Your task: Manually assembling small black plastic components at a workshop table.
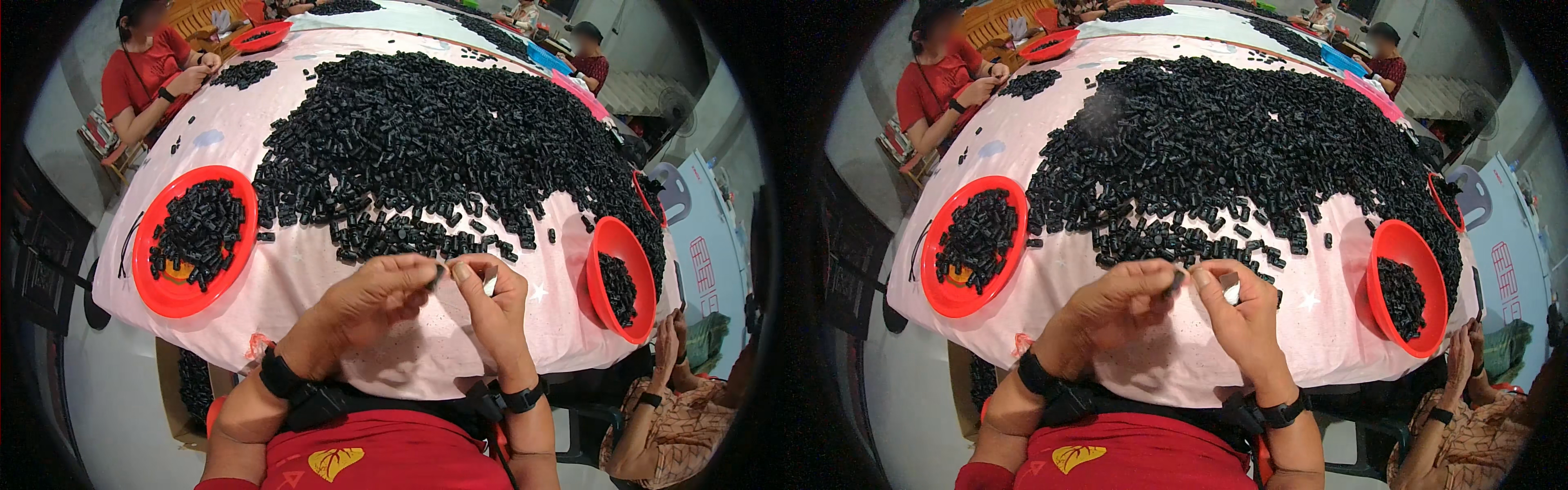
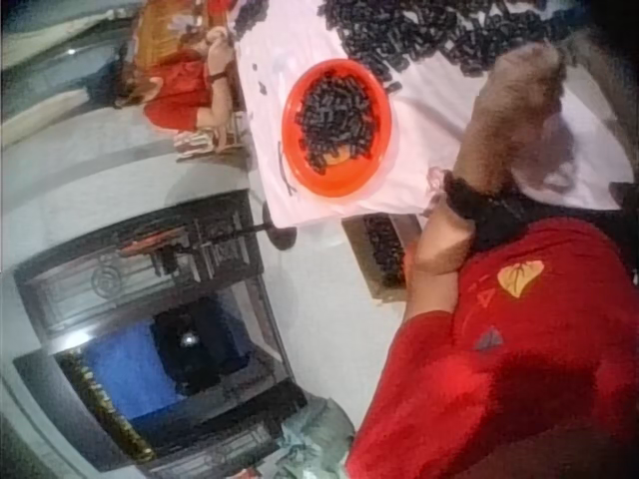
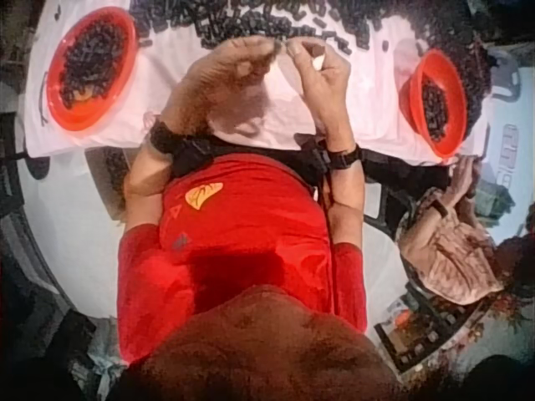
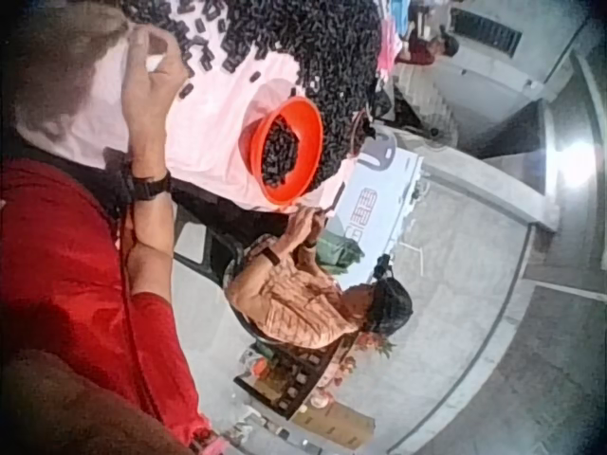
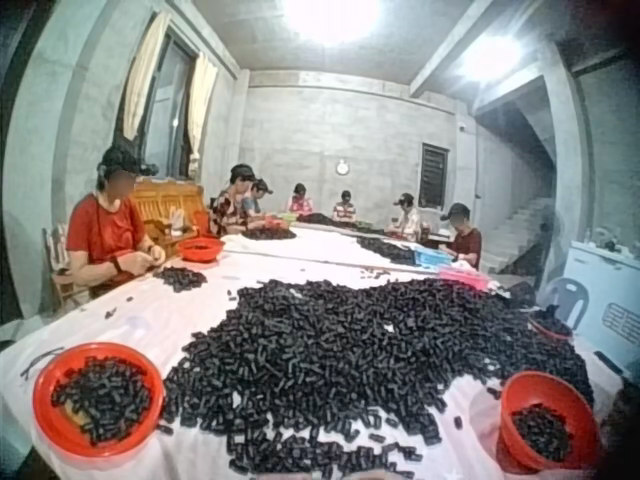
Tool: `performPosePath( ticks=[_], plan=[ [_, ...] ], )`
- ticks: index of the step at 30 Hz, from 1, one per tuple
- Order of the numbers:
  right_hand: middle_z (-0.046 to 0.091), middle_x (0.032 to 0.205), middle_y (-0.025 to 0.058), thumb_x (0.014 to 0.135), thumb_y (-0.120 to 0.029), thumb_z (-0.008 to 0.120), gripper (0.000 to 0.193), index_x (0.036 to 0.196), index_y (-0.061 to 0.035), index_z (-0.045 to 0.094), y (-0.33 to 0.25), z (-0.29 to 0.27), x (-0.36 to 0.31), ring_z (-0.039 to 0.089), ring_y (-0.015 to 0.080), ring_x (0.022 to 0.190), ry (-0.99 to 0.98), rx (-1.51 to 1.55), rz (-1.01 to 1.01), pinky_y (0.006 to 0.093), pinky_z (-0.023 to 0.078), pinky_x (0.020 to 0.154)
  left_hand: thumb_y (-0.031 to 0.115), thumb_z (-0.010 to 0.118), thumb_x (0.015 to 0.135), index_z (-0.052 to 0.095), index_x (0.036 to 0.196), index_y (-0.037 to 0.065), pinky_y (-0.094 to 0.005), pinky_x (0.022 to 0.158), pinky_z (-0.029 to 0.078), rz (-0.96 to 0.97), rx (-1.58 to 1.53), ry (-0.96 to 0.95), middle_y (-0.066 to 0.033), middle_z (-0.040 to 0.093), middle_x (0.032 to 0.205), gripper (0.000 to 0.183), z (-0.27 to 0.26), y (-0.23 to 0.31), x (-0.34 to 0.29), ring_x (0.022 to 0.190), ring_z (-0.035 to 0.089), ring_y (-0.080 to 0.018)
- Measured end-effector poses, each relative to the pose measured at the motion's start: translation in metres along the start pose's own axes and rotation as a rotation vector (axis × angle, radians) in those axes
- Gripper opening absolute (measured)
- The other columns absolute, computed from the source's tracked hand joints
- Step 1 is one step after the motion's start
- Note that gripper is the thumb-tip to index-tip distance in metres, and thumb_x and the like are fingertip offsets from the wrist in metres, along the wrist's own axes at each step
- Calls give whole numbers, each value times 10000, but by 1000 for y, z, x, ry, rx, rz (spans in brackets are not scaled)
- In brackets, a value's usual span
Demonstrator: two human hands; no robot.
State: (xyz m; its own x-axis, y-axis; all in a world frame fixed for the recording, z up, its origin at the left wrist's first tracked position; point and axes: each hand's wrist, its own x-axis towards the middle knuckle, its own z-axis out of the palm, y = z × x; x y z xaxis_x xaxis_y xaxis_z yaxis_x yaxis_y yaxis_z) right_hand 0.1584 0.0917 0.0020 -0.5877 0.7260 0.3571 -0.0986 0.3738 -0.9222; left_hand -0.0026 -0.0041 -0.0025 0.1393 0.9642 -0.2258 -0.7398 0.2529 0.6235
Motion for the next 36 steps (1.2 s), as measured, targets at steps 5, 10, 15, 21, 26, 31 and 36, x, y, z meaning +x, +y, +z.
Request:
performPosePath(
  ticks=[5, 10, 15, 21, 26, 31, 36],
  plan=[
    [664, 678, 97, 879, -164, 632, 184, 974, -9, 659, 12, -9, 5, 614, 124, 566, 25, -367, 69, 260, 463, 533, 192, 574, 909, 615, 955, 24, -242, 564, 393, 720, -375, 310, -15, 570, 779, 180, -26, 44, -9, 639, 473, -94],
    [649, 618, 108, 861, -296, 647, 284, 1006, -53, 658, 13, -3, 7, 642, 242, 539, -108, -692, 44, 345, 471, 500, 173, 524, 899, 567, 877, -20, -273, 561, 387, 1043, -696, 363, -44, 541, 708, 199, -92, 95, -70, 621, 478, -138],
    [650, 628, 119, 849, -359, 652, 356, 1061, -73, 642, 13, 7, 12, 634, 287, 537, -204, -1046, -79, 370, 473, 500, 338, 446, 946, 498, 973, -61, -297, 574, 360, 1146, -939, 504, -113, 552, 829, 403, -98, 109, -91, 661, 478, -187],
    [652, 648, 130, 855, -284, 657, 306, 1067, -64, 645, 27, 2, 8, 638, 274, 537, -186, -961, -149, 361, 491, 520, 229, 468, 966, 564, 998, 0, -253, 570, 401, 869, -610, 294, -41, 566, 790, 250, -79, 93, -65, 650, 494, -129],
    [689, 742, 89, 847, -134, 676, 244, 1070, -36, 668, -4, -2, 3, 628, 128, 607, -165, -268, 138, 254, 490, 578, 283, 620, 905, 614, 1019, 57, -196, 559, 405, 373, 69, 298, 22, 584, 799, 253, -13, 52, -25, 639, 509, -60],
    [712, 888, 94, 834, -39, 675, 261, 1094, -20, 664, -20, -3, 0, 647, 111, 723, -161, -241, -11, 240, 510, 638, 277, 578, 945, 611, 1003, 71, -190, 596, 421, 158, 331, 232, 30, 601, 788, 216, 5, 16, -6, 674, 516, -36],
    [709, 980, 127, 827, -17, 669, 268, 1095, -7, 659, -25, -4, 1, 678, 126, 805, -193, -232, -86, 239, 532, 691, 283, 607, 931, 608, 964, 85, -194, 626, 409, 172, 315, 89, 38, 601, 797, 201, 4, 10, -2, 677, 497, -34]
  ],
)
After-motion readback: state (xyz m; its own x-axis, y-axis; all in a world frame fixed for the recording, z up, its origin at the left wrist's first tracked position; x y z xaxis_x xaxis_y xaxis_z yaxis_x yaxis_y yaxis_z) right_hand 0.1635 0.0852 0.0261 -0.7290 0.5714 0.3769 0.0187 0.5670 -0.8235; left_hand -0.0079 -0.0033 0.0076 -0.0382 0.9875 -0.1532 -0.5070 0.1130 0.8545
